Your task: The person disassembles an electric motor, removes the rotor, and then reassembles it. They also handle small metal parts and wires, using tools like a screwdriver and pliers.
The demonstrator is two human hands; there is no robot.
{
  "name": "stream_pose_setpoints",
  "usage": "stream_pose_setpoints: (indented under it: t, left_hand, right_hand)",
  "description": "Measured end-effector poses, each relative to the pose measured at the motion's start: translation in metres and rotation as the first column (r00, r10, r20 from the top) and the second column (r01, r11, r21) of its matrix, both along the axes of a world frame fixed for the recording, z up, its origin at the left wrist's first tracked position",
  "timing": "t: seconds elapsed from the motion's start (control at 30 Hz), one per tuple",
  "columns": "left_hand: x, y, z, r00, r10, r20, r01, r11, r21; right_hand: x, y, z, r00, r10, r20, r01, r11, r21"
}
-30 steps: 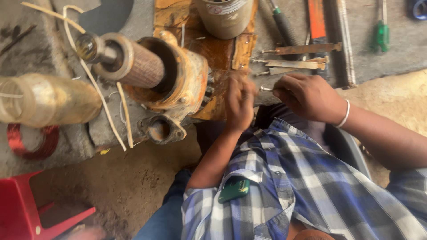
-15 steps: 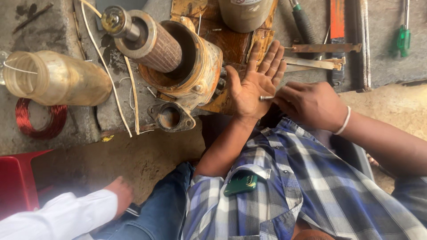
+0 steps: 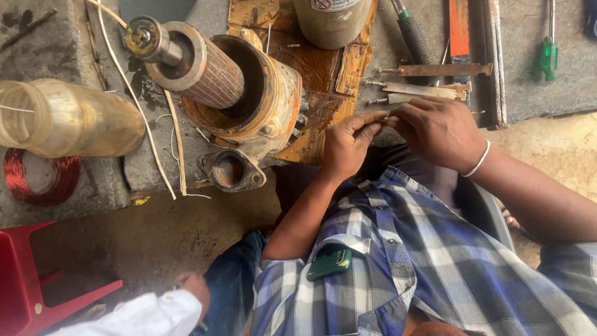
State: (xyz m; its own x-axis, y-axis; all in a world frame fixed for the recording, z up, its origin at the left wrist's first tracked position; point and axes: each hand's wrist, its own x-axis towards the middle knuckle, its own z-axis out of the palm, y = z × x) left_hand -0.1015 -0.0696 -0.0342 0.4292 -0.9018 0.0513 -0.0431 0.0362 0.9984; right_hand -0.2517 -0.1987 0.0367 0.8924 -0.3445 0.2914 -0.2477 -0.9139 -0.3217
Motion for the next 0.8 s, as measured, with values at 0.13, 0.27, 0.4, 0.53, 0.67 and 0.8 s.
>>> stream_pose_setpoints:
  t: [0.13,0.27,0.4,0.53,0.67,0.8]
  left_hand:
    - [-0.003,0.007,0.015,0.992,0.006,0.127,-0.005,1.000,-0.013]
    - [-0.001,0.006,0.021,0.996,0.004,0.088,-0.005,1.000,0.017]
    - [0.002,0.006,0.014,1.000,0.013,0.003,-0.013,0.997,0.072]
    - [0.009,0.006,-0.002,0.994,0.111,-0.018,-0.111,0.994,-0.009]
    - [0.019,0.004,-0.015,0.774,-0.023,-0.633,-0.091,0.985,-0.148]
    - [0.026,0.003,-0.019,0.510,-0.054,-0.858,-0.134,0.981,-0.142]
  right_hand:
    - [-0.004,0.004,-0.001,1.000,-0.005,0.012,0.005,0.999,0.042]
    - [-0.008,0.005,-0.004,0.998,0.057,-0.017,-0.056,0.998,0.038]
    - [-0.009,0.002,-0.007,0.992,0.109,0.068,-0.107,0.994,-0.033]
    - [-0.006,-0.005,-0.010,0.991,-0.045,-0.130,0.032,0.995,-0.096]
    - [-0.002,-0.014,-0.015,0.981,-0.142,-0.131,0.119,0.978,-0.172]
    - [-0.001,-0.022,-0.020,0.986,-0.079,-0.147,0.036,0.960,-0.278]
